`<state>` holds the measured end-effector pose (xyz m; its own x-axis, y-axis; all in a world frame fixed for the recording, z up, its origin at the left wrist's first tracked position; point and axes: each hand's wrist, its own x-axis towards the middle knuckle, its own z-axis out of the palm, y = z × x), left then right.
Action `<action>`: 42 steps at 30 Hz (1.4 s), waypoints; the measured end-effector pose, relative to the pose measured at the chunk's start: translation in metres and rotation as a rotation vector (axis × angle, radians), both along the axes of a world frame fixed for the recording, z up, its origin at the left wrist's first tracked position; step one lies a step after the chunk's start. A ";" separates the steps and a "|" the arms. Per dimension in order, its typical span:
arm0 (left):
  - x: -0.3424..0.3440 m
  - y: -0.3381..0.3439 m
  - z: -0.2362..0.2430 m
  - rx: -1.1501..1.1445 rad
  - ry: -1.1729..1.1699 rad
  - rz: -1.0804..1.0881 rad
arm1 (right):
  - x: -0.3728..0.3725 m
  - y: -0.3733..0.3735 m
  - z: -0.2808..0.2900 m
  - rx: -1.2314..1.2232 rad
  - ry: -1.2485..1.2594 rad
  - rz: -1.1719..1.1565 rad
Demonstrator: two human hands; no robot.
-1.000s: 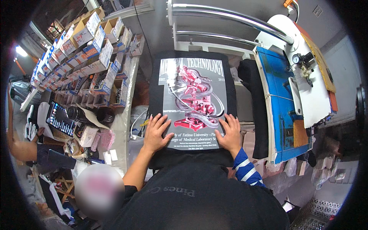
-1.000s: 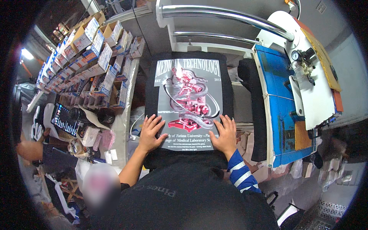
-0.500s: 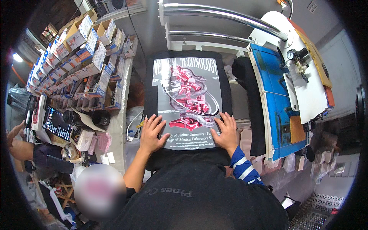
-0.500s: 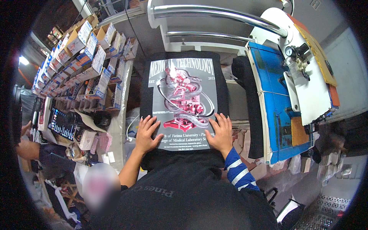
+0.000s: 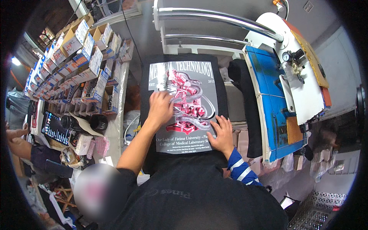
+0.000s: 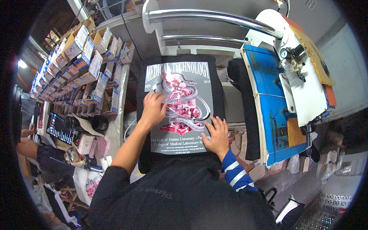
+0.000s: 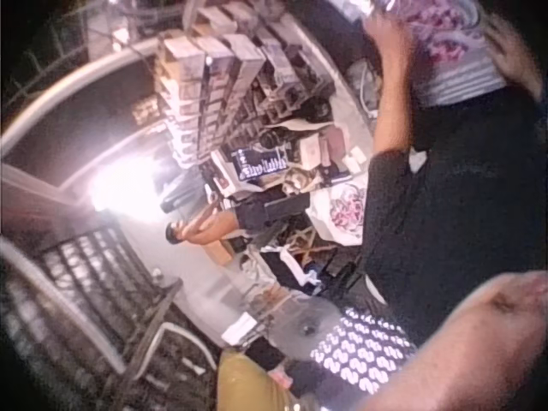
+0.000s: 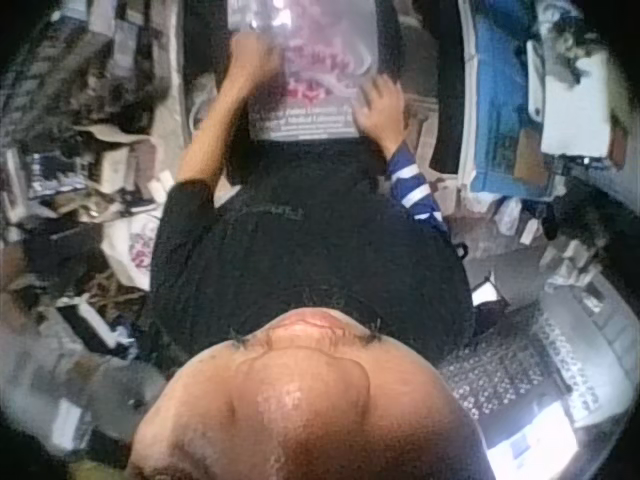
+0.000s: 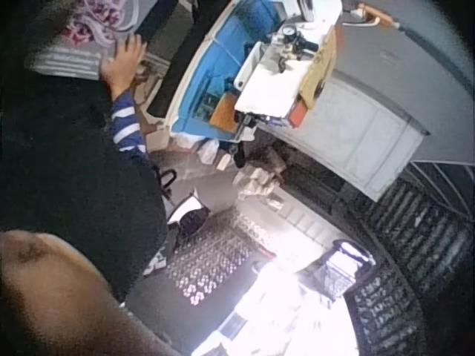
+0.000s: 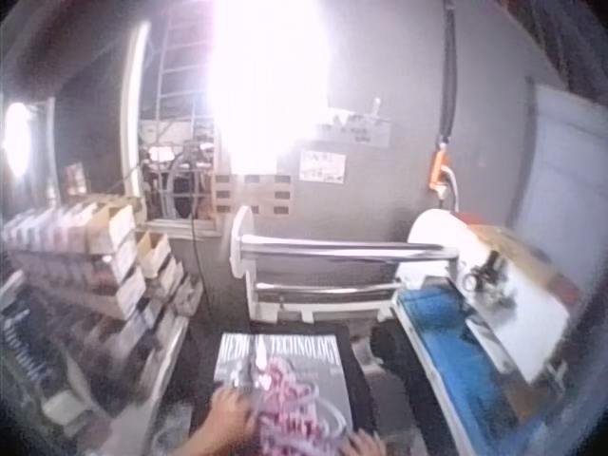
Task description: The person places black t-shirts on a heat press, aligns printed transfer sheets, closes the press, and then removes and stacks the finished shirts. The process is repeated for multiple shirts.
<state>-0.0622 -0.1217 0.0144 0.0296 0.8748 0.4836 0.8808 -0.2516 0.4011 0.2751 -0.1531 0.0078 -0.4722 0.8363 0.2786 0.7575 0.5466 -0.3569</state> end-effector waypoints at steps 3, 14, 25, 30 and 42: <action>0.005 0.097 -0.014 0.011 0.097 0.001 | 0.000 0.001 0.002 -0.002 -0.008 0.007; -0.002 0.200 -0.026 -0.167 0.349 0.217 | 0.000 0.005 0.005 -0.046 0.002 -0.007; -0.028 0.195 -0.028 -0.121 -0.211 0.174 | 0.000 0.003 0.006 -0.029 0.003 -0.003; -0.047 0.048 -0.023 0.039 -0.165 0.086 | 0.001 0.002 0.003 -0.008 0.029 -0.008; -0.033 -0.113 -0.027 -0.087 -0.117 0.032 | -0.002 0.000 0.003 -0.006 0.000 -0.013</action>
